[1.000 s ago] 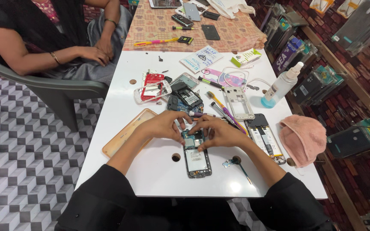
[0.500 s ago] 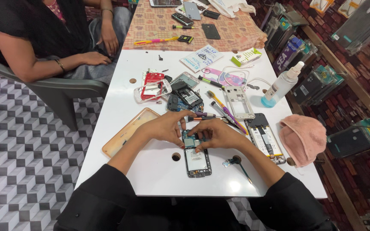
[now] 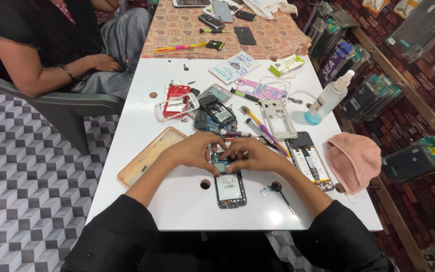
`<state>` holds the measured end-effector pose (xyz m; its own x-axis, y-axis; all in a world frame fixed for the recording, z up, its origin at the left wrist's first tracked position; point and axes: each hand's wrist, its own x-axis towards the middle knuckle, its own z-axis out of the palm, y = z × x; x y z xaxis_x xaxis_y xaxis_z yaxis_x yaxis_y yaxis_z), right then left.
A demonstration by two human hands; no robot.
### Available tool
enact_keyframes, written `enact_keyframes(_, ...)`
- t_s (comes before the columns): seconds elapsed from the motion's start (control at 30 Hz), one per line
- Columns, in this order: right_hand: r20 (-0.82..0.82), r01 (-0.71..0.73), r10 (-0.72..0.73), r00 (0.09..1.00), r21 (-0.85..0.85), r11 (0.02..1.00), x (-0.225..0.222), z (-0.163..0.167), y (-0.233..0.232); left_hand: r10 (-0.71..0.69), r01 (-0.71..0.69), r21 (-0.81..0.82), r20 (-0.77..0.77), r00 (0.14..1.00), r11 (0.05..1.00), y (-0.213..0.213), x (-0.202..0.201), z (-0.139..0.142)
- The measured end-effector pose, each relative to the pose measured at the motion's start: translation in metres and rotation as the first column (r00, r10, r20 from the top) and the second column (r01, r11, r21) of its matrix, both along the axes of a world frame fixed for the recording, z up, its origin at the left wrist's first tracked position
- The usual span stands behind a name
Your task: The person disassembles a smartphone, removes the back cover and internal components, and cleans the motherboard with a brush. They handle the battery, camera module, and screws while working at a table.
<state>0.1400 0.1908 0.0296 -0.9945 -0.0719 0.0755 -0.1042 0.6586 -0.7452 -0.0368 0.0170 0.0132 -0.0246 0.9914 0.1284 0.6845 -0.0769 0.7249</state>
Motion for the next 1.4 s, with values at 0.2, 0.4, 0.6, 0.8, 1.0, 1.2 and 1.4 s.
enact_keyframes(0.2, -0.163, 0.267, -0.272, 0.949, -0.051, 0.962, 0.003, 0.014, 0.022, 0.161, -0.168, 0.067, 0.097, 0.982, 0.983, 0.003, 0.000, -0.001)
enact_keyframes(0.4, -0.363, 0.482, -0.318, 0.876, 0.635, 0.604, 0.027, 0.048, 0.051, 0.440, -0.419, 0.235, -0.044, 0.897, 0.877, -0.002, 0.001, 0.008)
enact_keyframes(0.6, -0.381, 0.544, -0.397, 0.835, 0.682, 0.490, 0.042, 0.057, 0.074, 0.564, -0.390, 0.502, -0.257, 0.785, 0.772, -0.010, 0.003, 0.013)
enact_keyframes(0.8, -0.369, 0.591, -0.507, 0.779, 0.701, 0.399, 0.064, 0.063, 0.098, 0.604, -0.376, 0.579, -0.269, 0.750, 0.724, -0.009, 0.007, 0.013)
enact_keyframes(1.0, -0.052, 0.572, -0.827, 0.559, 0.747, 0.339, 0.102, 0.085, 0.109, 0.616, -0.351, 0.618, -0.285, 0.734, 0.704, -0.008, 0.008, 0.013)
enact_keyframes(1.2, 0.033, 0.588, -0.836, 0.547, 0.696, 0.413, 0.094, 0.074, 0.109, 0.623, -0.336, 0.631, -0.306, 0.720, 0.699, -0.010, 0.006, 0.013)
enact_keyframes(1.4, 0.058, 0.545, -0.787, 0.614, 0.690, 0.476, 0.076, 0.054, 0.106, 0.622, -0.349, 0.606, -0.322, 0.714, 0.715, -0.010, 0.005, 0.013)
